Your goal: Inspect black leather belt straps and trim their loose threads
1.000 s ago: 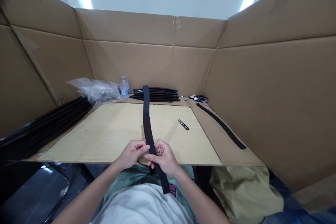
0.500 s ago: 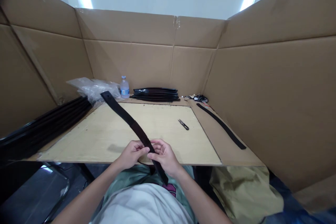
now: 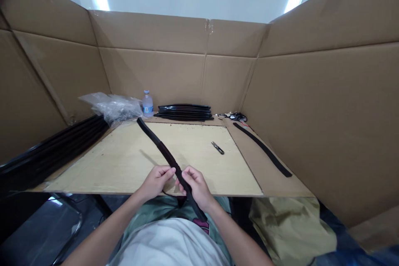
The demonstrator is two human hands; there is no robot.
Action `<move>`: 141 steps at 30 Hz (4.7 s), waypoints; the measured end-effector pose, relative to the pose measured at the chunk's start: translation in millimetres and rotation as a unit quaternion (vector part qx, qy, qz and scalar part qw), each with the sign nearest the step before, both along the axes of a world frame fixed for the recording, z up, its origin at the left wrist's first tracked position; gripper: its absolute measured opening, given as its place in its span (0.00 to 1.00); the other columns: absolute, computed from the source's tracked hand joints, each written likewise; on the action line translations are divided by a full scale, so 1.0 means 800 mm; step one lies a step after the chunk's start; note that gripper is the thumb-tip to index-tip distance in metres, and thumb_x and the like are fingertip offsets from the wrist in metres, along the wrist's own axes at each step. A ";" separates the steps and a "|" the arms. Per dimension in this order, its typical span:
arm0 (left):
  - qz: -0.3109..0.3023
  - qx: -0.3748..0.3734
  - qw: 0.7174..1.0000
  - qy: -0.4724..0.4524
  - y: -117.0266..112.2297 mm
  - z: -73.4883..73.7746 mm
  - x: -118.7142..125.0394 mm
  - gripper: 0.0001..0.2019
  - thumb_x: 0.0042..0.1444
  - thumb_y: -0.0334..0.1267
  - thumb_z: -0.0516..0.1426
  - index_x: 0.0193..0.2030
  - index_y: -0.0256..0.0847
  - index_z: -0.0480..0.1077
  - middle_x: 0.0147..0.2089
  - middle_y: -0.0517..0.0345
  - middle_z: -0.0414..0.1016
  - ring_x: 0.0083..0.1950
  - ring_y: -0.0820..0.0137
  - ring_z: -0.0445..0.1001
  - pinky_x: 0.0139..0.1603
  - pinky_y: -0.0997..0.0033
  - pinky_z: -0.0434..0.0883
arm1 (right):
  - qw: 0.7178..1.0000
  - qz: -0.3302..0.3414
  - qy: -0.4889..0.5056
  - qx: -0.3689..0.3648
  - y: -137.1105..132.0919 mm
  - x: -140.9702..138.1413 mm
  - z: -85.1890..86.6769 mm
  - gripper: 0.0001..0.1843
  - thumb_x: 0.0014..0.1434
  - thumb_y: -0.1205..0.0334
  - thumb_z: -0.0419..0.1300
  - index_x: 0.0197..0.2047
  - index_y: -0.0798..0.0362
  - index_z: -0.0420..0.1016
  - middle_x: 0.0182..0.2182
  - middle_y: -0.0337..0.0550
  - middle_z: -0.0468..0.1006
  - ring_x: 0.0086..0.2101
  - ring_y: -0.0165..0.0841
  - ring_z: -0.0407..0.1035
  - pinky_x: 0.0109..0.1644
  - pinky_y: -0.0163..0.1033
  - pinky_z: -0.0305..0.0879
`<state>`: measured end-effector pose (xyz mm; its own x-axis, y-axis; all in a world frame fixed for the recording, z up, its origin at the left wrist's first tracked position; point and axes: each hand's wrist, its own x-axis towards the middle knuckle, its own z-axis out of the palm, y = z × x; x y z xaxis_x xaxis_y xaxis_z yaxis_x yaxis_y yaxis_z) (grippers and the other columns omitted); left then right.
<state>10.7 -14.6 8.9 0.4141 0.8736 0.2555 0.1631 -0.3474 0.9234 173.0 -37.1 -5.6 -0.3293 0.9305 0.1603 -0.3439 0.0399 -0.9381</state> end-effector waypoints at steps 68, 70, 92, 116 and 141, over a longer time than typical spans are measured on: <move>-0.057 -0.021 0.998 0.011 -0.007 0.006 -0.002 0.19 0.56 0.48 0.51 0.25 0.33 0.70 0.23 0.58 0.70 0.26 0.72 0.67 0.28 0.76 0.63 | 0.999 0.011 -0.021 -0.024 0.004 0.002 -0.002 0.14 0.46 0.62 0.68 0.30 0.55 0.66 0.23 0.34 0.71 0.21 0.26 0.66 0.25 0.32 0.64; -0.086 -0.043 0.995 -0.002 -0.009 0.007 -0.001 0.19 0.57 0.47 0.50 0.24 0.34 0.68 0.23 0.57 0.71 0.26 0.72 0.68 0.29 0.75 0.64 | 0.999 0.037 -0.010 -0.032 0.003 0.002 -0.002 0.15 0.48 0.60 0.66 0.31 0.55 0.62 0.24 0.38 0.74 0.22 0.29 0.69 0.26 0.35 0.67; -0.090 -0.003 0.996 -0.003 -0.005 0.008 0.005 0.13 0.56 0.39 0.52 0.42 0.34 0.73 0.38 0.52 0.76 0.39 0.65 0.72 0.41 0.70 0.67 | 0.999 0.002 0.024 -0.022 0.009 0.006 -0.009 0.25 0.39 0.72 0.70 0.41 0.52 0.67 0.32 0.37 0.74 0.33 0.28 0.68 0.36 0.31 0.63; -0.048 -0.008 0.997 0.059 -0.008 0.003 0.005 0.16 0.58 0.41 0.48 0.26 0.34 0.68 0.24 0.59 0.72 0.26 0.72 0.68 0.29 0.76 0.63 | 0.997 -0.064 0.001 -0.047 -0.002 -0.005 -0.004 0.21 0.38 0.64 0.71 0.27 0.54 0.60 0.22 0.34 0.74 0.21 0.28 0.69 0.26 0.35 0.71; -0.097 -0.049 0.992 -0.062 -0.017 0.012 0.013 0.13 0.58 0.44 0.51 0.37 0.33 0.66 0.28 0.53 0.73 0.29 0.68 0.74 0.31 0.72 0.67 | 0.997 -0.075 0.015 -0.015 -0.003 -0.007 -0.008 0.14 0.56 0.51 0.57 0.30 0.54 0.63 0.19 0.39 0.74 0.12 0.24 0.61 0.12 0.27 0.54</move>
<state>20.9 -28.1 18.6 0.5479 0.8038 0.2317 -0.0141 -0.2680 0.9633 167.5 -39.3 -11.9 -0.1818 0.9735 0.1387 -0.3642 0.0643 -0.9291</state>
